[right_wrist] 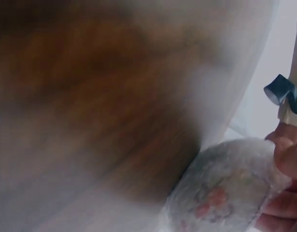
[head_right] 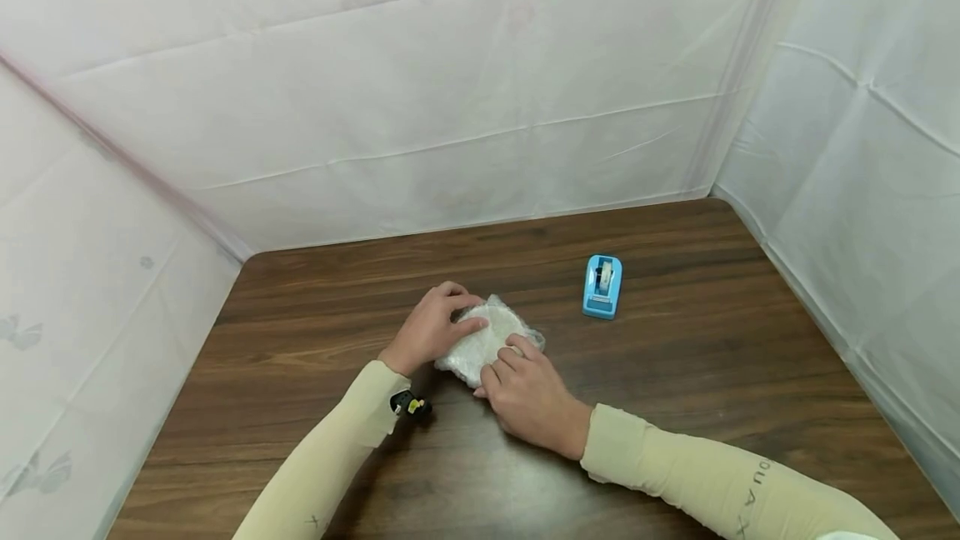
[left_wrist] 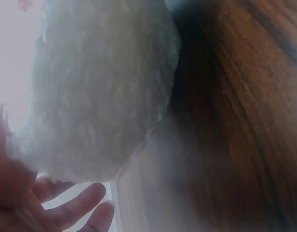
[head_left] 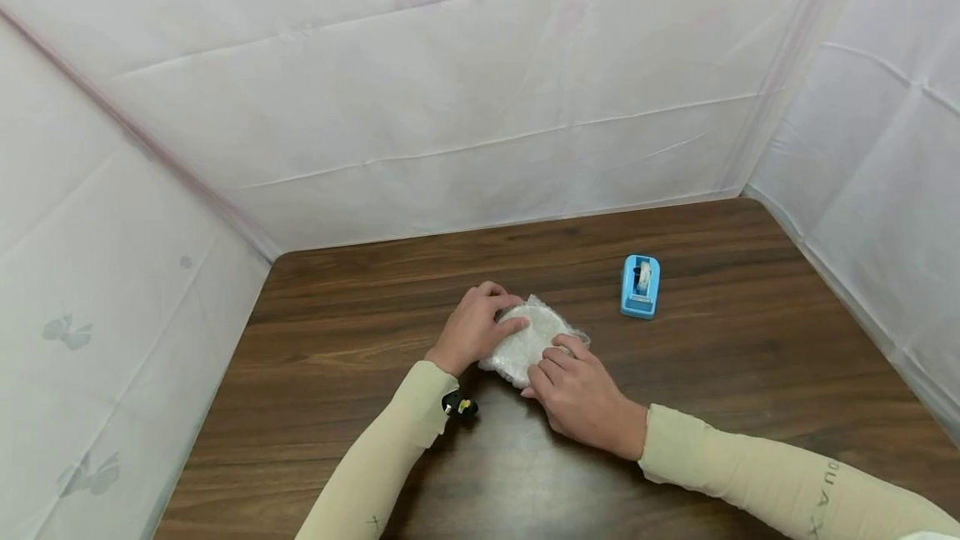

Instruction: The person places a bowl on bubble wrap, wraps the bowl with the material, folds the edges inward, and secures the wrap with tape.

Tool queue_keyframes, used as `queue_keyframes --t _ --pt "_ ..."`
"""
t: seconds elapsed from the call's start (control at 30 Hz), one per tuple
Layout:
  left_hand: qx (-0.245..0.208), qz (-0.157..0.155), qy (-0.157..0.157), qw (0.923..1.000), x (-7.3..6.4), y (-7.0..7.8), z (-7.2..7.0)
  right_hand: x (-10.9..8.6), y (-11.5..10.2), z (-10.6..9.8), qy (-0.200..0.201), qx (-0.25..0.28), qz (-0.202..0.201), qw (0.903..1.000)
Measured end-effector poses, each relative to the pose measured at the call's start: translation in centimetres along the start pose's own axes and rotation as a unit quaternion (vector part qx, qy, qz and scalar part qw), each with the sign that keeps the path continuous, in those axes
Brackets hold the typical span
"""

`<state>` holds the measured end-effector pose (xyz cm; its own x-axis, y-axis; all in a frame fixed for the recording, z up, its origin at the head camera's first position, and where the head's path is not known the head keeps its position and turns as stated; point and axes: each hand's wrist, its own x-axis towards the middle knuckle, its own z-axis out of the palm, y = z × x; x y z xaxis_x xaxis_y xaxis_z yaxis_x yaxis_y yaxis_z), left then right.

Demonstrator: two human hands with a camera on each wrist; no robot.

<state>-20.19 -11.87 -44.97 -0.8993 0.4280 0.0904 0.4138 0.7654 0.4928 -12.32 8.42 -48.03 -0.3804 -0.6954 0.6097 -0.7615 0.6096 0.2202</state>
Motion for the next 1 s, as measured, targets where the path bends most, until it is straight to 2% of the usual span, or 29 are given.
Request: queue_keyframes --t 0.17,0.37,0.43,0.5,0.57,0.6,0.63,0.67,0.7,0.77,0.83,0.93,1.0 --pt "0.003 0.003 0.001 1.0 0.0 0.0 0.0 0.2 -0.3 -0.1 -0.023 -0.005 0.02 0.9995" --pt "0.008 -0.003 -0.004 1.0 0.0 -0.1 0.0 0.2 -0.5 -0.8 -0.087 0.046 0.065 0.993" --pt "0.01 -0.007 -0.007 0.9999 -0.2 -0.1 0.0 0.0 -0.4 -1.4 -0.095 0.075 0.09 0.9886" --pt "0.008 -0.01 -0.01 0.9999 -0.3 -0.1 -0.1 -0.3 0.2 -1.9 -0.082 0.109 0.121 0.9832" --pt "0.006 -0.009 -0.011 0.9999 -0.3 -0.1 -0.2 -0.7 1.6 -2.3 -0.055 0.148 0.173 0.9722" --pt "0.003 -0.01 -0.011 0.9999 -0.3 -0.1 -0.3 -0.9 2.6 -2.4 -0.044 0.161 0.212 0.9629" --pt "0.001 -0.011 -0.012 0.9999 -0.3 -0.1 -0.3 -1.1 3.8 -2.5 -0.034 0.173 0.255 0.9507" --pt "-0.003 -0.013 -0.013 0.9998 -0.3 -0.1 -0.4 -1.4 5.0 -2.6 -0.027 0.184 0.304 0.9344" --pt "-0.007 -0.015 -0.015 0.9998 -0.3 0.0 -0.4 -1.8 6.4 -2.6 -0.026 0.194 0.356 0.914" --pt "-0.014 -0.019 -0.02 0.9995 -0.3 0.0 -0.4 -2.6 9.0 -2.8 -0.052 0.208 0.459 0.862" --pt "-0.018 -0.025 -0.025 0.9992 -0.3 0.0 -0.3 -3.4 11.3 -2.9 -0.096 0.236 0.538 0.8037" --pt "-0.025 -0.028 -0.027 0.9989 -0.4 0.0 -0.2 -4.2 13.5 -3.0 -0.165 0.299 0.603 0.7212" --pt "-0.033 -0.03 -0.027 0.9986 -0.3 0.1 -0.2 -4.4 14.4 -2.8 -0.19 0.34 0.627 0.675"
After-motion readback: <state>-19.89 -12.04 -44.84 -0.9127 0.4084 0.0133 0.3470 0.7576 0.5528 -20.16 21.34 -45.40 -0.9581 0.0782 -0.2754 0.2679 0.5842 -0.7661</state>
